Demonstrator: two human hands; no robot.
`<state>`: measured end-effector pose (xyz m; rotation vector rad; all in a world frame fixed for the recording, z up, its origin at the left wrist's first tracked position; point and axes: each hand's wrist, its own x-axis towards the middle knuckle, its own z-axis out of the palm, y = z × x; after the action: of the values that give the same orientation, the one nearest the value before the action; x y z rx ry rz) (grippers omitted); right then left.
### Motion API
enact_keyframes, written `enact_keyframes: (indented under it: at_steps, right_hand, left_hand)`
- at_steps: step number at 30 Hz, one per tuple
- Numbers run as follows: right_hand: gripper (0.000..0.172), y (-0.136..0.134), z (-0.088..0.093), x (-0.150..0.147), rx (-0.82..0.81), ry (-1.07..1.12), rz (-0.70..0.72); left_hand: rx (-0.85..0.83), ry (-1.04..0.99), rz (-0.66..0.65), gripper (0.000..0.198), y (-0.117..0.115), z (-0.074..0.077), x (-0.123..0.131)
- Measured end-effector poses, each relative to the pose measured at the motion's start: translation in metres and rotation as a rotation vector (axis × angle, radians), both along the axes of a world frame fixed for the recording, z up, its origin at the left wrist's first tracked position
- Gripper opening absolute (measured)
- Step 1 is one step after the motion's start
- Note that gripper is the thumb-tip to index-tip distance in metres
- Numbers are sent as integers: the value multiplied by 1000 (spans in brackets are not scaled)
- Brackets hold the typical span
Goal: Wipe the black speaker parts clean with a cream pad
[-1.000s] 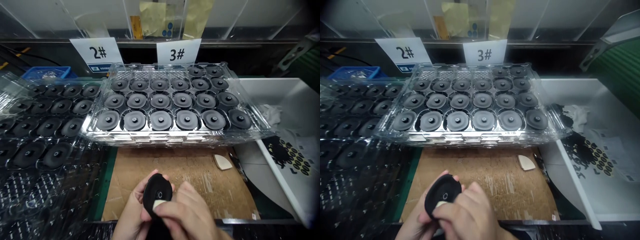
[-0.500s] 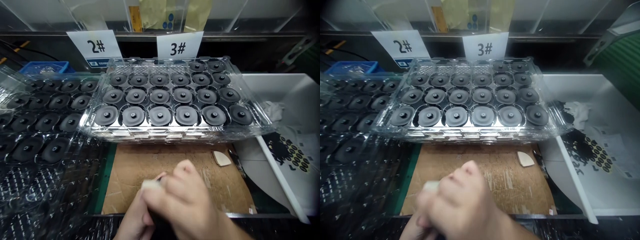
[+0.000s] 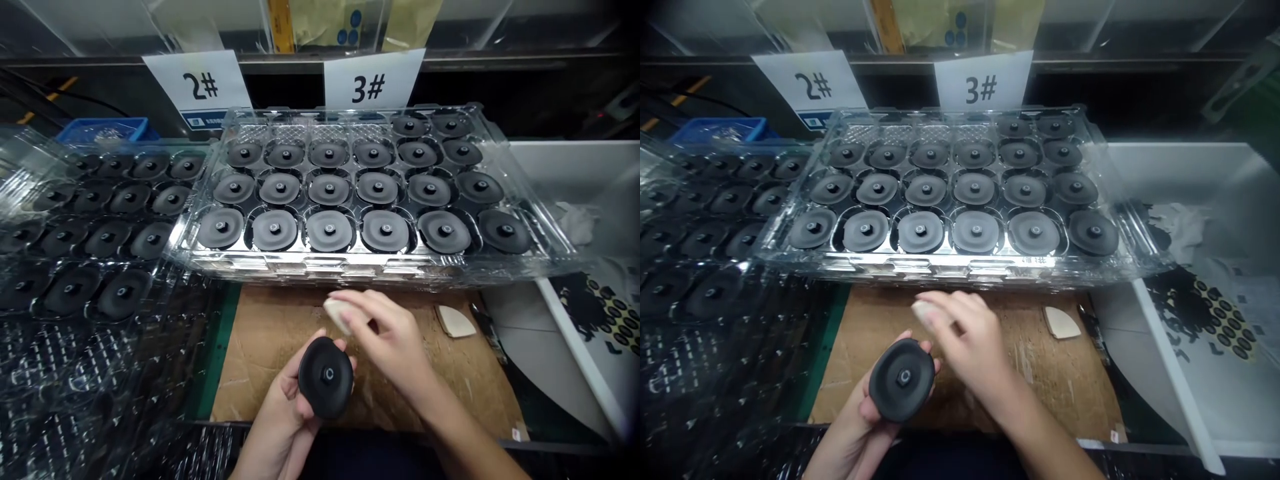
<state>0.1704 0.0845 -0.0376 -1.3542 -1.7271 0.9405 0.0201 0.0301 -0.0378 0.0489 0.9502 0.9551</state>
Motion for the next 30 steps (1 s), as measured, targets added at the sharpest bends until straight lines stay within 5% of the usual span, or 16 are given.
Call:
enact_keyframes:
  at_steps: [2,6,9,14,17,19,23,26,30]
  right_hand:
    - [23,-9,-22,14,-143,-34,-168]
    - [23,-52,-62,27,-216,-44,-87]
    - [21,-73,-71,27,-244,-34,-52]
    - [26,-53,-27,12,-148,31,-203]
    - [27,-42,8,-5,84,75,-61]
    - [25,-38,22,-11,96,86,97]
    - [22,-31,28,-10,-32,27,205]
    - [24,-32,24,-9,147,-7,77]
    - [23,-41,22,-8,259,63,141]
  left_hand:
    - [12,-41,7,57,1,-1,0]
    - [30,-75,1,58,2,-7,1]
    - [46,-47,-30,53,2,-9,5]
    - [34,-12,15,51,0,-10,12]
    - [1,15,14,48,-3,-9,11]
    - [-16,19,1,44,-4,-8,8]
    - [20,23,31,42,-3,-3,13]
    - [34,53,27,41,-1,3,20]
    - [31,103,47,47,4,8,22]
